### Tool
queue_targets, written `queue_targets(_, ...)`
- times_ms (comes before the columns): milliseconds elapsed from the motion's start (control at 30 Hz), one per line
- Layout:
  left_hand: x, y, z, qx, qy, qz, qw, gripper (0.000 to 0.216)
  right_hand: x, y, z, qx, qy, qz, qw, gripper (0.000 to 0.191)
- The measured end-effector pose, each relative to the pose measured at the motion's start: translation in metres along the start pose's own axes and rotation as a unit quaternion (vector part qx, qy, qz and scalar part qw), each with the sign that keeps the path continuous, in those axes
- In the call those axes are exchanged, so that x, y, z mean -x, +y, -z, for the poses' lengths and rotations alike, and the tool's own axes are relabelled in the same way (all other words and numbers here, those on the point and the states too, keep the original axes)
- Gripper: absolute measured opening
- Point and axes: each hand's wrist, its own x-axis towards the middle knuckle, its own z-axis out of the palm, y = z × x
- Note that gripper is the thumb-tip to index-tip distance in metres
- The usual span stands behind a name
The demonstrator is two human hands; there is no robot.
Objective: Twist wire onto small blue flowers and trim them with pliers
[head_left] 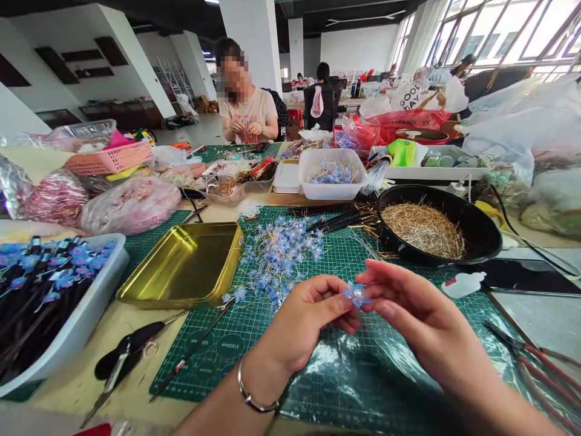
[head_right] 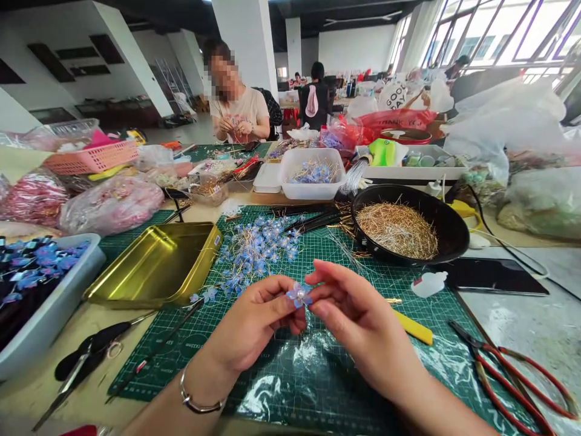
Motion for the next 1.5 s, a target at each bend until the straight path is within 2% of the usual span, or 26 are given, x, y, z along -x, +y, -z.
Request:
queue_targets(67, 0.001, 0.0, 0.001, 0.026, -0.011, 0.027, 0.999, 0.018, -0.005, -0.002, 0.001, -0.109, -0.01, -0.099, 0.989, 0.018)
queue_targets(100, 0.002, 0.0, 0.0, 0.029, -0.015, 0.036, 0.999, 0.018, -0.008, -0.002, 0.001, -0.153, -0.022, -0.15, 0.977, 0.015)
queue_targets(167, 0.002, 0.001, 0.0, 0.022, -0.021, 0.047, 0.998, 0.019, -0.01, -0.004, 0.001, -0.218, -0.053, -0.23, 0.947, 0.022)
queue_targets(267, 0.004, 0.002, -0.001, 0.006, -0.032, 0.055, 0.998, 0.018, -0.01, -0.007, -0.001, -0.259, -0.071, -0.297, 0.916, 0.026)
queue_targets(400, 0.005, 0.002, -0.002, 0.003, -0.056, 0.072, 0.996, 0.017, -0.007, -0.01, -0.002, -0.274, -0.07, -0.332, 0.9, 0.028)
queue_targets(567, 0.007, 0.0, -0.003, -0.014, -0.076, 0.078, 0.994, 0.017, -0.006, -0.009, 0.0, -0.258, -0.085, -0.339, 0.901, 0.029)
queue_targets(700, 0.009, 0.0, -0.006, -0.071, -0.073, 0.038, 0.994, 0.013, -0.004, -0.011, -0.001, -0.221, -0.063, -0.313, 0.921, 0.035)
queue_targets(767, 0.012, 0.0, -0.007, -0.153, -0.05, -0.017, 0.987, 0.008, -0.003, -0.013, -0.003, -0.188, -0.054, -0.3, 0.934, 0.038)
queue_targets(833, 0.014, 0.0, -0.008, -0.28, -0.016, -0.12, 0.952, 0.003, -0.003, -0.015, -0.005, -0.164, -0.048, -0.296, 0.94, 0.04)
queue_targets(933, 0.017, -0.002, -0.007, -0.441, 0.009, -0.286, 0.85, 0.006, -0.002, -0.017, -0.007, -0.148, -0.045, -0.299, 0.942, 0.041)
queue_targets(1000, 0.018, -0.003, -0.006, -0.488, 0.008, -0.342, 0.803, 0.007, 0.0, -0.017, -0.008, -0.127, -0.054, -0.293, 0.946, 0.04)
queue_targets(1067, 0.018, -0.003, -0.005, -0.506, 0.01, -0.362, 0.783, 0.007, 0.003, -0.018, -0.006, -0.03, -0.052, -0.236, 0.97, 0.034)
queue_targets(1133, 0.018, -0.003, -0.005, -0.509, 0.009, -0.368, 0.778, 0.007, 0.006, -0.019, -0.003, 0.142, -0.011, -0.082, 0.986, 0.016)
queue_targets(1167, 0.018, -0.002, -0.005, -0.51, 0.006, -0.37, 0.776, 0.008, 0.007, -0.02, -0.001, 0.228, 0.005, 0.017, 0.974, 0.005)
queue_targets(1233, 0.018, -0.001, -0.005, -0.516, 0.001, -0.38, 0.768, 0.01, 0.009, -0.023, 0.004, 0.341, -0.003, 0.175, 0.923, 0.021)
queue_targets(1267, 0.018, 0.0, -0.006, -0.522, 0.001, -0.386, 0.761, 0.01, 0.009, -0.024, 0.006, 0.369, -0.027, 0.218, 0.903, 0.026)
queue_targets(1333, 0.018, 0.001, -0.006, -0.535, 0.006, -0.399, 0.745, 0.011, 0.009, -0.024, 0.009, 0.401, -0.075, 0.247, 0.879, 0.026)
queue_targets(1500, 0.018, 0.0, -0.003, -0.57, 0.018, -0.432, 0.699, 0.012, 0.011, -0.021, 0.011, 0.455, -0.086, 0.289, 0.838, 0.026)
